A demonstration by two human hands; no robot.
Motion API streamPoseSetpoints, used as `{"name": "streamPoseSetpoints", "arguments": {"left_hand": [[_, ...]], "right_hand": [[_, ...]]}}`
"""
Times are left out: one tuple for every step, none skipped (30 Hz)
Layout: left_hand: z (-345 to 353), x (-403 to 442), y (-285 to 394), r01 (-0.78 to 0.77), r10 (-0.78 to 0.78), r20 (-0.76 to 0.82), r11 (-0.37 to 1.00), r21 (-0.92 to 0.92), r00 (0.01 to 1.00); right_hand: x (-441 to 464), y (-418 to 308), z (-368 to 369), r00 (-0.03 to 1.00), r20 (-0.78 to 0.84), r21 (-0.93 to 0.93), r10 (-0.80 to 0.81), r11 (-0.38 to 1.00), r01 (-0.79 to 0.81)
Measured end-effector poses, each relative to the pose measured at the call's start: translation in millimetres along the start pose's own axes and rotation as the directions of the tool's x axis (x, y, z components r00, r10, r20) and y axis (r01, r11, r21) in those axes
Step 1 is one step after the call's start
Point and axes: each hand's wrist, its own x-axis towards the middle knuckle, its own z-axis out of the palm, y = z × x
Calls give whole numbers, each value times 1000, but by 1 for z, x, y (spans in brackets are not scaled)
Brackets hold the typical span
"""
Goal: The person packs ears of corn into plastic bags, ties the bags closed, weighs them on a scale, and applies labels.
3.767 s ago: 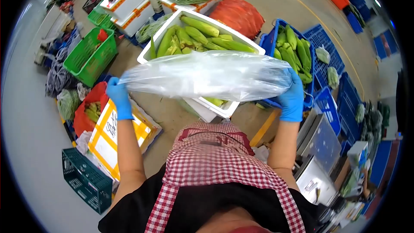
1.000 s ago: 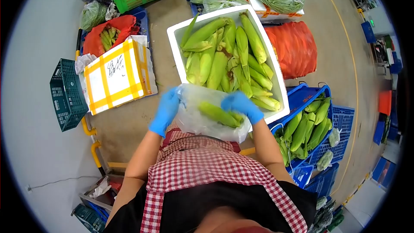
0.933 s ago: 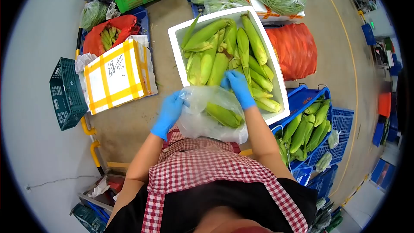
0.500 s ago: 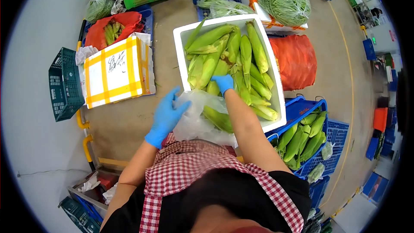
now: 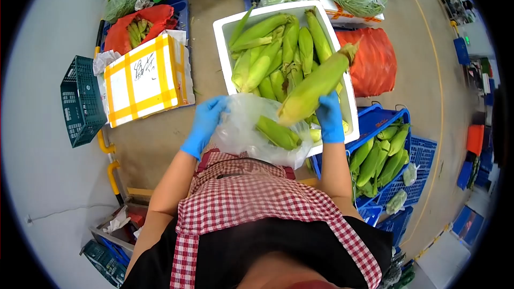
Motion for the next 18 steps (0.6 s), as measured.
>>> {"name": "streamPoseSetpoints", "arguments": {"left_hand": [[2,6,4,22,-24,-18,997,-78,1000],[5,11,8,40,-46,-36,986,-159,998],[7,15,14,62,-62,7,971,-232,998],[9,18,20,87,-75,49,950,-301,996],[10,19,26,113,-86,90,923,-369,992],[13,18,31,135,-95,118,900,-414,989],[18,16,37,157,-102,143,875,-457,984],[20,17,40,179,-107,169,849,-498,980],[20,18,41,172,-109,158,863,-474,981],[20,19,42,164,-107,150,877,-451,983],[19,20,41,157,-105,142,888,-432,984],[14,19,42,136,-95,160,954,-268,982],[4,17,43,107,-89,174,990,-97,981],[-3,14,43,71,-85,183,994,78,979],[-5,13,39,100,-105,171,994,42,980],[-7,12,31,131,-131,164,991,10,978],[-8,11,24,160,-155,161,987,-20,975],[-3,7,17,96,-100,199,995,29,975]], "right_hand": [[-16,3,-1,1000,29,-213,-9,977,15],[-29,9,-2,998,62,-418,-9,908,35],[-40,15,-1,996,95,-603,-2,796,59],[-47,21,3,988,135,-742,70,668,54],[-51,29,8,976,162,-854,149,517,63],[-51,43,6,956,274,-883,105,421,207],[-51,54,3,946,288,-912,146,344,225],[-51,63,-1,936,299,-932,187,266,245],[-50,72,-4,925,305,-946,225,185,267],[-47,81,-6,940,195,-978,281,131,164],[-40,85,-9,953,240,-967,185,128,218],[-30,87,-12,953,287,-954,93,119,275],[-18,79,-2,942,336,-936,4,108,334],[-1,55,2,946,250,-903,206,403,151],[26,40,-4,967,96,-802,237,594,-65],[56,27,-12,951,-54,-618,303,739,-270],[87,23,-15,957,-286,-603,41,769,-213],[120,33,-43,881,-260,-903,-395,422,-77]]}}
